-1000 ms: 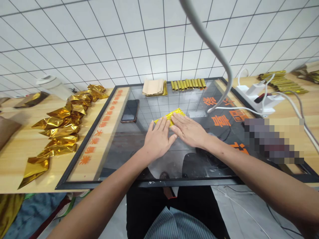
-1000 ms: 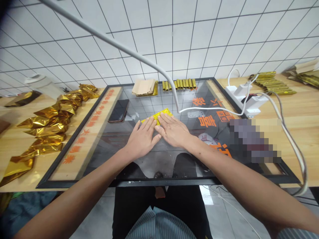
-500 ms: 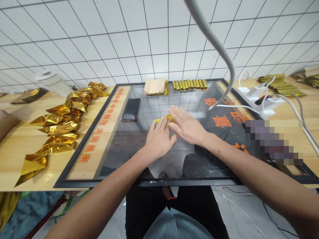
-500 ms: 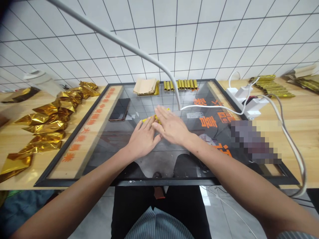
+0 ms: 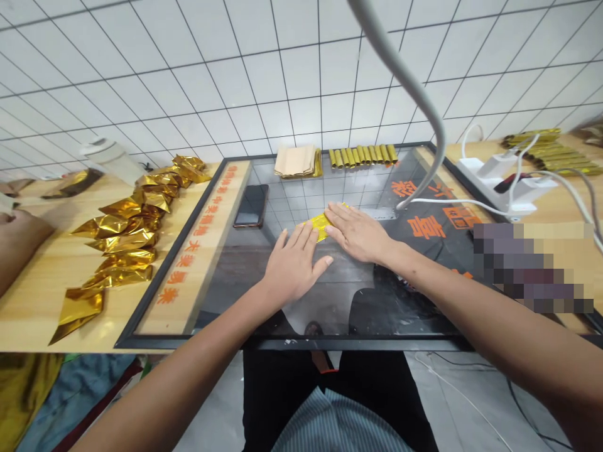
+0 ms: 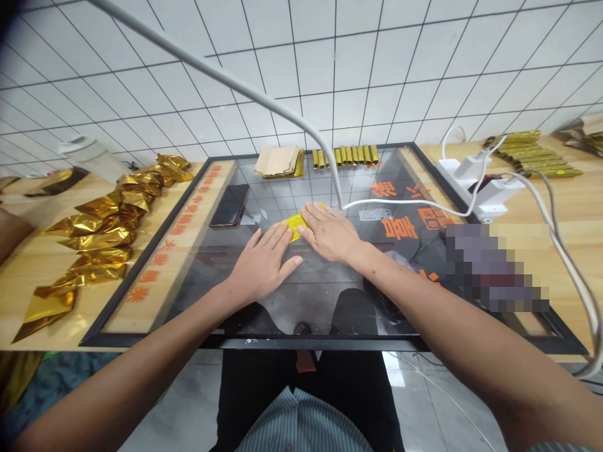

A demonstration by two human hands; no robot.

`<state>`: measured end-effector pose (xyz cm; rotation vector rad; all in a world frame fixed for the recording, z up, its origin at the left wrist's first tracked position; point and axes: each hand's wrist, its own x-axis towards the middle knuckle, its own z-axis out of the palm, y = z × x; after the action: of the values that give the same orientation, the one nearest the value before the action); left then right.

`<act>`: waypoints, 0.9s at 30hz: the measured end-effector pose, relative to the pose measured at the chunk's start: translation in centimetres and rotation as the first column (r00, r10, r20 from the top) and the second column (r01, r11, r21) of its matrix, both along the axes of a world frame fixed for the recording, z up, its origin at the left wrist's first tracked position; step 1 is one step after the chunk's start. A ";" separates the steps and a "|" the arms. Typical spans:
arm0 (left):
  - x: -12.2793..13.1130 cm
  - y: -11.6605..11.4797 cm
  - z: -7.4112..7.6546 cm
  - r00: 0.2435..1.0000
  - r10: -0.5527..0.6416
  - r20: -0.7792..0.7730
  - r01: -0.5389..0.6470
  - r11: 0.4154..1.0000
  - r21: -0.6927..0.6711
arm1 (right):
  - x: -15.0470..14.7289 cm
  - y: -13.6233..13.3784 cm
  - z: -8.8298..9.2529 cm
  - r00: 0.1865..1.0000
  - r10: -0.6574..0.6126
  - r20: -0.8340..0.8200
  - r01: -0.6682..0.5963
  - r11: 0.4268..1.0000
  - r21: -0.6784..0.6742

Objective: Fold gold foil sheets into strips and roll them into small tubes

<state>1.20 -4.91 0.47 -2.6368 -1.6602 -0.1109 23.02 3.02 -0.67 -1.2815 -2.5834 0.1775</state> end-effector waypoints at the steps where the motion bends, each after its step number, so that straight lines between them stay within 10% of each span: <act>1: -0.5 -0.2 0.0 1.000 -0.007 -0.007 0.007 1.000 0.009 | -0.1 -0.1 0.0 1.000 0.000 0.005 0.000 1.000 0.001; 12: -3.5 -1.0 0.8 0.998 -0.056 -0.025 0.056 0.998 0.028 | -0.2 -0.2 0.1 1.000 -0.012 0.027 0.011 1.000 0.015; 18: -1.0 1.8 2.4 0.979 -0.150 0.135 0.156 0.987 -0.037 | -0.1 0.0 -0.1 1.000 0.001 0.000 -0.001 1.000 0.018; 27: 0.2 3.5 0.6 0.992 -0.079 0.103 0.089 0.991 -0.096 | -0.2 -0.1 -0.1 1.000 -0.005 0.027 0.005 1.000 0.015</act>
<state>1.39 -1.45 1.02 -2.8208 -1.6236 -0.1658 22.83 2.94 -0.75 -1.2941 -2.5991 0.1412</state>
